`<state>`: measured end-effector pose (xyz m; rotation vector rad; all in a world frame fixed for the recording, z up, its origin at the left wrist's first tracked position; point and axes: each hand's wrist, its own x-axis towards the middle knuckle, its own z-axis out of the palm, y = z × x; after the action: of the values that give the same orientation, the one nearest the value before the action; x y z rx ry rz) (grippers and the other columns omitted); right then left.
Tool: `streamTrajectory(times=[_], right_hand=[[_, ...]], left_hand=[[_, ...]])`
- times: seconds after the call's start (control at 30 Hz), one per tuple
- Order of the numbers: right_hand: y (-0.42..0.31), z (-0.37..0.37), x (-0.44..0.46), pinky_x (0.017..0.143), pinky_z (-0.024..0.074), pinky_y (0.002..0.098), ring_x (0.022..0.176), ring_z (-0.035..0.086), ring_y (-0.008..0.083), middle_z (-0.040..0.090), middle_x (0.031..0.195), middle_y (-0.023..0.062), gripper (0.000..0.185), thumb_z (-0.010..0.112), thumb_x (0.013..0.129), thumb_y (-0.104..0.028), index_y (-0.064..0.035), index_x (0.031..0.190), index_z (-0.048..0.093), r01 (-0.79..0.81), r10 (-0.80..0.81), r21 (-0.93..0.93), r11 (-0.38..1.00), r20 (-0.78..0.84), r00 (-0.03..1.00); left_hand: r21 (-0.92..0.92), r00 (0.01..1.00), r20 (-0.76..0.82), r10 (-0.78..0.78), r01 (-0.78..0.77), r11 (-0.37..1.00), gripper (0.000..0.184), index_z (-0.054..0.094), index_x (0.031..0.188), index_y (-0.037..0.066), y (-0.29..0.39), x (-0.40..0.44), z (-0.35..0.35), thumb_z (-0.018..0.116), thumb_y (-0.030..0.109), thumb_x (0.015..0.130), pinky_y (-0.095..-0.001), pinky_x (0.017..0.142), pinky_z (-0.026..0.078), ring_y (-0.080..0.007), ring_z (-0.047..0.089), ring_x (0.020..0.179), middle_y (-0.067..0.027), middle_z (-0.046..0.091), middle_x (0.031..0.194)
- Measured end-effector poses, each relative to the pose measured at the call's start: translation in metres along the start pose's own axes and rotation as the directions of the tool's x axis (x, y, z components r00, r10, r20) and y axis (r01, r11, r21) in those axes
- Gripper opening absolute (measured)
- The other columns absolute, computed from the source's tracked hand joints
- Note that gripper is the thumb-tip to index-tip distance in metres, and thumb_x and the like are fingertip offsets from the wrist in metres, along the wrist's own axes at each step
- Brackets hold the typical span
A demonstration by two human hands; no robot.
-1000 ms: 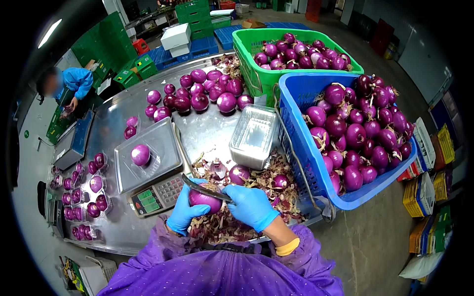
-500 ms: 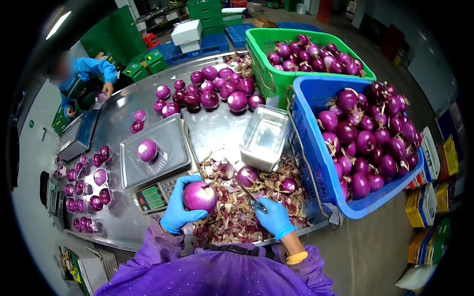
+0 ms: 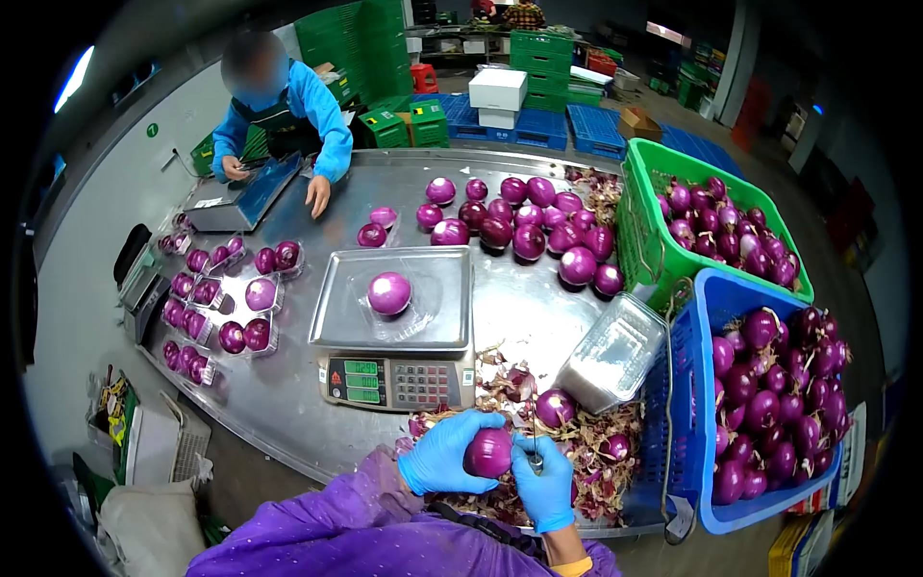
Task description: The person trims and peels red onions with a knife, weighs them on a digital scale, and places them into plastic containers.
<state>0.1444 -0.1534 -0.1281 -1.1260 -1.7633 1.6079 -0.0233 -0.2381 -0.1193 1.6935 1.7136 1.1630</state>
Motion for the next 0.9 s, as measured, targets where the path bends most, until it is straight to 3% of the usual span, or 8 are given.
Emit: streamTrajectory(times=[0.17, 0.27, 0.37, 0.43, 0.47, 0.7, 0.8, 0.9], right_hand=[[0.005, 0.011, -0.002, 0.047, 0.0396, 0.0192, 0.054, 0.049, 0.0032, 0.059, 0.068, 0.0009, 0.008, 0.063, 0.089, -0.009, -0.0015, 0.090, 0.060, -0.097, 0.103, 0.168, 0.981, -0.030, 0.994], [0.033, 0.003, -0.003, 0.041, 0.0373, 0.0198, 0.048, 0.049, 0.0051, 0.058, 0.065, 0.0019, 0.010, 0.063, 0.090, -0.012, -0.0038, 0.088, 0.058, -0.275, 0.273, 0.153, 0.949, 0.032, 0.961], [0.035, -0.006, -0.010, 0.038, 0.0365, 0.0206, 0.044, 0.049, 0.0069, 0.058, 0.063, 0.0023, 0.012, 0.063, 0.090, -0.015, -0.0047, 0.087, 0.058, -0.293, 0.302, 0.187, 0.938, -0.019, 0.953], [0.036, -0.016, -0.011, 0.039, 0.0361, 0.0203, 0.043, 0.048, 0.0069, 0.059, 0.063, 0.0028, 0.013, 0.064, 0.090, -0.015, -0.0044, 0.086, 0.058, -0.290, 0.308, 0.216, 0.932, -0.054, 0.950], [0.036, -0.019, -0.012, 0.039, 0.0362, 0.0203, 0.043, 0.048, 0.0069, 0.059, 0.063, 0.0030, 0.013, 0.064, 0.090, -0.015, -0.0044, 0.086, 0.058, -0.302, 0.321, 0.203, 0.932, -0.067, 0.945], [0.055, -0.006, -0.013, 0.043, 0.0423, 0.0205, 0.058, 0.058, 0.0076, 0.064, 0.074, 0.0043, 0.011, 0.061, 0.091, -0.012, -0.0013, 0.093, 0.060, -0.317, 0.317, 0.149, 0.937, 0.027, 0.948], [0.058, 0.003, -0.011, 0.043, 0.0400, 0.0198, 0.052, 0.054, 0.0068, 0.064, 0.071, 0.0049, 0.013, 0.060, 0.092, -0.012, -0.0008, 0.099, 0.062, -0.357, 0.350, 0.108, 0.928, 0.083, 0.933], [0.059, 0.004, -0.007, 0.042, 0.0387, 0.0196, 0.049, 0.052, 0.0066, 0.064, 0.069, 0.0050, 0.013, 0.061, 0.091, -0.013, -0.0012, 0.098, 0.062, -0.358, 0.349, 0.095, 0.929, 0.101, 0.932]], left_hand=[[0.043, 1.000, -0.024, -0.017, 0.018, 0.999, 0.078, 0.047, 0.125, 0.009, -0.007, -0.010, 0.002, 0.084, 0.027, 0.059, -0.0389, 0.087, 0.049, -0.0292, 0.061, 0.099, -0.0134, 0.057, 0.109], [-0.323, 0.939, -0.162, -0.303, 0.240, 0.916, 0.076, 0.047, 0.123, 0.009, -0.004, -0.011, -0.008, 0.085, 0.026, 0.059, -0.0367, 0.090, 0.049, -0.0250, 0.059, 0.104, -0.0130, 0.056, 0.111], [-0.139, 0.907, -0.375, -0.189, 0.146, 0.979, 0.077, 0.047, 0.122, 0.008, -0.023, 0.002, -0.048, 0.087, 0.024, 0.058, -0.0352, 0.090, 0.050, -0.0231, 0.058, 0.103, -0.0124, 0.056, 0.112], [-0.177, 0.832, -0.478, -0.281, 0.222, 0.959, 0.076, 0.046, 0.123, 0.007, -0.040, 0.011, -0.078, 0.085, 0.022, 0.060, -0.0341, 0.087, 0.052, -0.0232, 0.061, 0.097, -0.0128, 0.059, 0.109], [-0.074, 0.792, -0.555, -0.252, 0.255, 0.964, 0.075, 0.045, 0.122, 0.008, -0.050, 0.016, -0.092, 0.085, 0.022, 0.060, -0.0345, 0.087, 0.052, -0.0234, 0.062, 0.096, -0.0135, 0.060, 0.108], [0.216, 0.678, -0.720, -0.148, 0.421, 0.881, 0.080, 0.045, 0.127, 0.008, -0.134, 0.037, -0.112, 0.084, 0.037, 0.064, -0.0399, 0.083, 0.051, -0.0359, 0.063, 0.097, -0.0202, 0.060, 0.112], [0.284, 0.639, -0.744, -0.196, 0.568, 0.772, 0.088, 0.039, 0.136, 0.008, -0.146, 0.042, -0.104, 0.078, 0.049, 0.068, -0.0446, 0.089, 0.045, -0.0364, 0.057, 0.108, -0.0198, 0.055, 0.121], [0.343, 0.609, -0.790, -0.071, 0.536, 0.771, 0.084, 0.043, 0.135, 0.009, -0.148, 0.039, -0.097, 0.079, 0.045, 0.069, -0.0437, 0.094, 0.042, -0.0350, 0.053, 0.111, -0.0185, 0.052, 0.123]])
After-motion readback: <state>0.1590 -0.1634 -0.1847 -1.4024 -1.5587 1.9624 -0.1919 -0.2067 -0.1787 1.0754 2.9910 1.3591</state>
